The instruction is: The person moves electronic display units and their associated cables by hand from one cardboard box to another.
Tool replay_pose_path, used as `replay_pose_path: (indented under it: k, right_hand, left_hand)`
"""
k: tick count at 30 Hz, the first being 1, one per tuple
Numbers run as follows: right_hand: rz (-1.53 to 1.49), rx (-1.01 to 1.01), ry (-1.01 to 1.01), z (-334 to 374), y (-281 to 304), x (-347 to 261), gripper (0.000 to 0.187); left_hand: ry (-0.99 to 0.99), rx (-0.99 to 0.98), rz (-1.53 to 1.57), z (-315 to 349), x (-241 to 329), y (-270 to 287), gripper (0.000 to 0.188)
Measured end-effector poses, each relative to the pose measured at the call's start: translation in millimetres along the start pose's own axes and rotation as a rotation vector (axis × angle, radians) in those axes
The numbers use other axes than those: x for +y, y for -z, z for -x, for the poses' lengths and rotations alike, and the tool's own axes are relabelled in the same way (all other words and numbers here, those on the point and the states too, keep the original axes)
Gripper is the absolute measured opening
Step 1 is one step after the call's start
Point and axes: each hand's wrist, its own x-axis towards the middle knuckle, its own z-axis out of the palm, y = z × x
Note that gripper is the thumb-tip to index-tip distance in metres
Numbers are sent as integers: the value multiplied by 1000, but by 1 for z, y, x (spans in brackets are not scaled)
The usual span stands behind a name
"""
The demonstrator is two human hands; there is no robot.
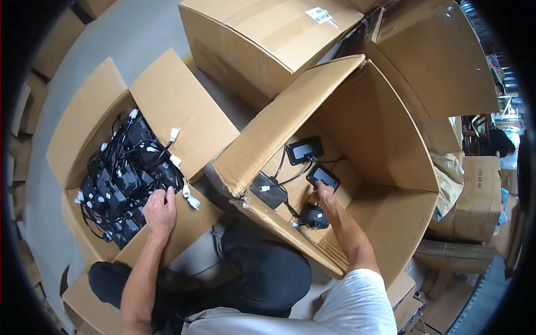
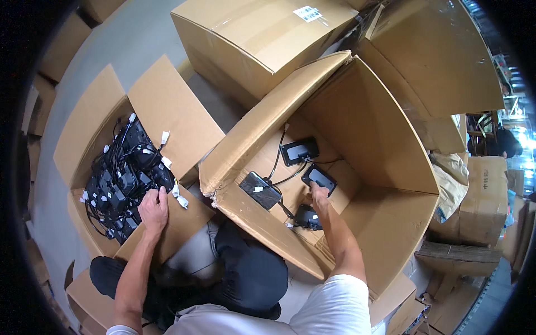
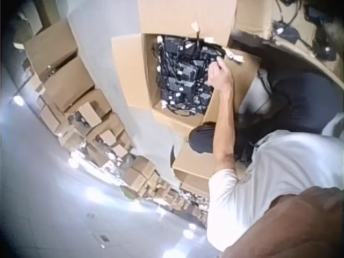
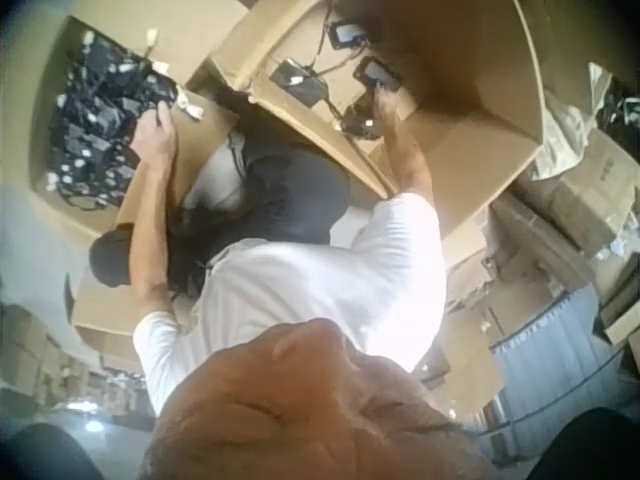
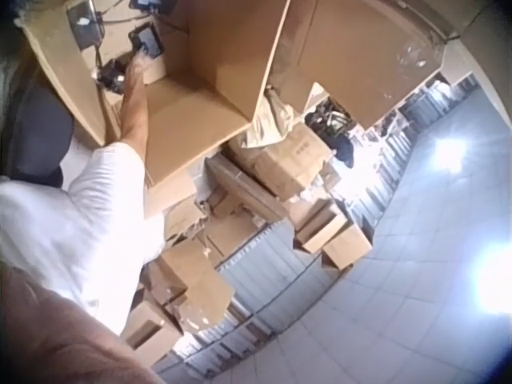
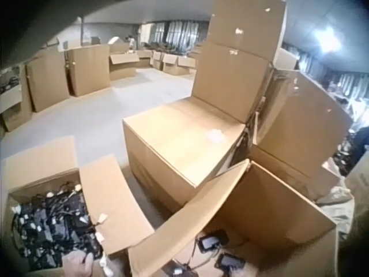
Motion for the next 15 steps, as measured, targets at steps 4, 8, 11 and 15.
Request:
replay_pose_path:
  k: [4,8,11,15]
  right_hand:
    - [112,92,-117,16,59,-32,71]
    - [77,-52,-146,46,5,-66,106]
    - [168,-101,50,7,17,-77,45]
    - [115,55,120,2,11,-70,10]
  left_hand:
    - [-45,28,158,-3,30,-17,32]
    - [-64,38,64,-6,21,-2,32]
    - [-60,30,140,-6,34,-14,32]
    - [-73,24,110,-4,23,-16,32]
